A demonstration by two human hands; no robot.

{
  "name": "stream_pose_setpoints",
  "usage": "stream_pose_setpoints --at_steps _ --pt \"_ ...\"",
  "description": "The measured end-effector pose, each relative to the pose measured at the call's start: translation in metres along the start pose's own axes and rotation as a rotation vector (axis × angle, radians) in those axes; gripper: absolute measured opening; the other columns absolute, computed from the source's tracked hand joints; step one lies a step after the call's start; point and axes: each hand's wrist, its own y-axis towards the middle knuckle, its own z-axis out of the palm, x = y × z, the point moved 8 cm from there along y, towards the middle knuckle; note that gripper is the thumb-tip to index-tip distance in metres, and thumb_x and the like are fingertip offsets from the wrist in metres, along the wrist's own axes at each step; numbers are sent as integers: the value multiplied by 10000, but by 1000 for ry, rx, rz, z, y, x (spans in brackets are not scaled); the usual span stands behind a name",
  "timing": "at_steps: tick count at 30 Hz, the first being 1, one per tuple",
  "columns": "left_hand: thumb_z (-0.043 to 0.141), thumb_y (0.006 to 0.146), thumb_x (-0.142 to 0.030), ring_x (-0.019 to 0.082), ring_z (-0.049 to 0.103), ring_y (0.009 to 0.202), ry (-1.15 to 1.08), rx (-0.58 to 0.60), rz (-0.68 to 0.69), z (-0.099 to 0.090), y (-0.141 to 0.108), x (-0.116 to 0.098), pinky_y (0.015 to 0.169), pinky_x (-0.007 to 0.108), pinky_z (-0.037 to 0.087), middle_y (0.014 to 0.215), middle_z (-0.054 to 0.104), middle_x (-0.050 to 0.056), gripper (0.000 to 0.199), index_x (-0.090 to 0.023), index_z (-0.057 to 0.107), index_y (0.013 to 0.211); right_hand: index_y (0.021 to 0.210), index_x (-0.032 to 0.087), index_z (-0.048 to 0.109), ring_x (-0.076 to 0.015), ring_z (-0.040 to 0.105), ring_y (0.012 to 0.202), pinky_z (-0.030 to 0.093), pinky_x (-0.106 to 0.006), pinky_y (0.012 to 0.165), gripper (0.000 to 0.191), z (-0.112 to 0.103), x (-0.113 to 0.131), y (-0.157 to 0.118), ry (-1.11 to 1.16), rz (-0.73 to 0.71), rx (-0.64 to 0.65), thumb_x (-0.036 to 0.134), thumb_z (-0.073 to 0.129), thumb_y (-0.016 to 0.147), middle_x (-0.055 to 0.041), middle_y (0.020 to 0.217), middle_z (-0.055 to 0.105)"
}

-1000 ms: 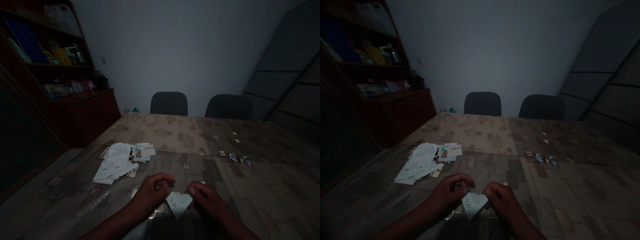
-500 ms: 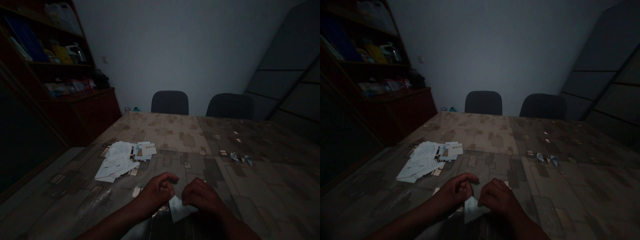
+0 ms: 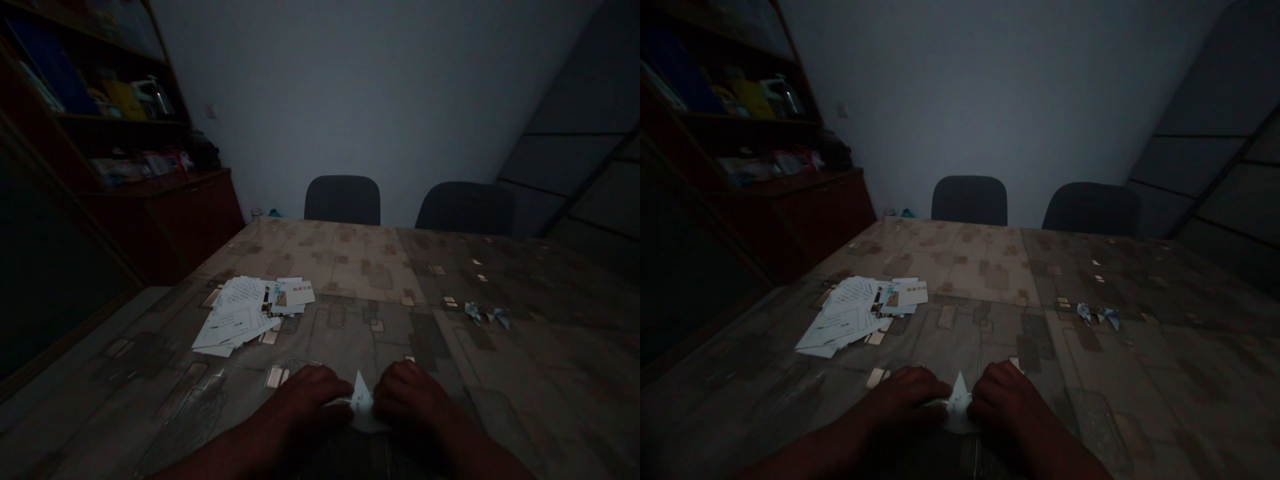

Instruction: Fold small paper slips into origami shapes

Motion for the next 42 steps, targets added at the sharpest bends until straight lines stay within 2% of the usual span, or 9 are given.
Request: stream_pose_setpoints --at_steps 4,8,12,20,24,30,34,38,42 --pt "572 936 -325 197 570 972 -51 19 -81 1 -5 5 840 286 389 1035 657 17 276 -315 614 1209 746 203 602 -180 539 773 360 -328 692 132 2 -6 0 107 65 68 92 651 796 -4 795 647" --pt "582 933 -343 196 565 974 -74 20 -74 0 -6 6 852 288 386 1036 651 18 283 -305 615 1211 801 211 633 -188 547 831 362 -335 726 114 1 -11 -1 248 102 45 146 593 886 -16 838 630" --pt "595 923 -325 204 556 1009 -99 -6 -40 -1 -8 7 874 295 398 1081 639 38 326 -288 596 1247 830 201 631 -195 555 854 368 -341 745 91 6 -18 1 354 179 42 176 589 907 -25 851 617" --pt "560 949 -357 192 562 997 -68 29 -30 -1 -4 5 862 289 420 1055 647 33 300 -299 600 1240 698 178 579 -196 547 813 348 -328 732 171 16 -29 5 333 324 57 177 640 858 -10 777 596" --pt "558 953 -319 181 563 989 -59 37 -15 -2 -3 1 865 283 424 1055 641 20 280 -318 601 1230 704 177 589 -196 549 807 334 -324 728 170 18 -31 5 337 374 101 198 657 859 -7 773 592" --pt "540 963 -307 181 566 972 -60 48 -15 -7 -2 -5 858 290 430 1043 638 25 254 -304 611 1206 696 181 578 -188 546 788 326 -319 728 182 18 -32 7 340 444 83 189 636 868 3 750 593" --pt "552 957 -301 182 557 989 -56 37 -7 -5 -3 -2 866 287 424 1055 637 23 248 -286 609 1197 682 184 586 -189 550 774 320 -324 731 156 20 -34 10 304 491 77 129 657 810 8 721 601" --pt "555 956 -299 172 559 974 -78 25 1 -4 -4 0 865 272 415 1046 641 19 253 -270 600 1203 689 187 588 -189 550 769 318 -323 725 150 19 -33 11 297 501 77 139 639 822 9 721 604" --pt "516 969 -249 154 560 859 -11 30 -10 -6 -5 -3 791 253 406 925 648 8 137 -209 643 1002 684 182 583 -189 549 764 320 -320 720 153 20 -33 10 283 495 81 107 624 810 3 725 604"
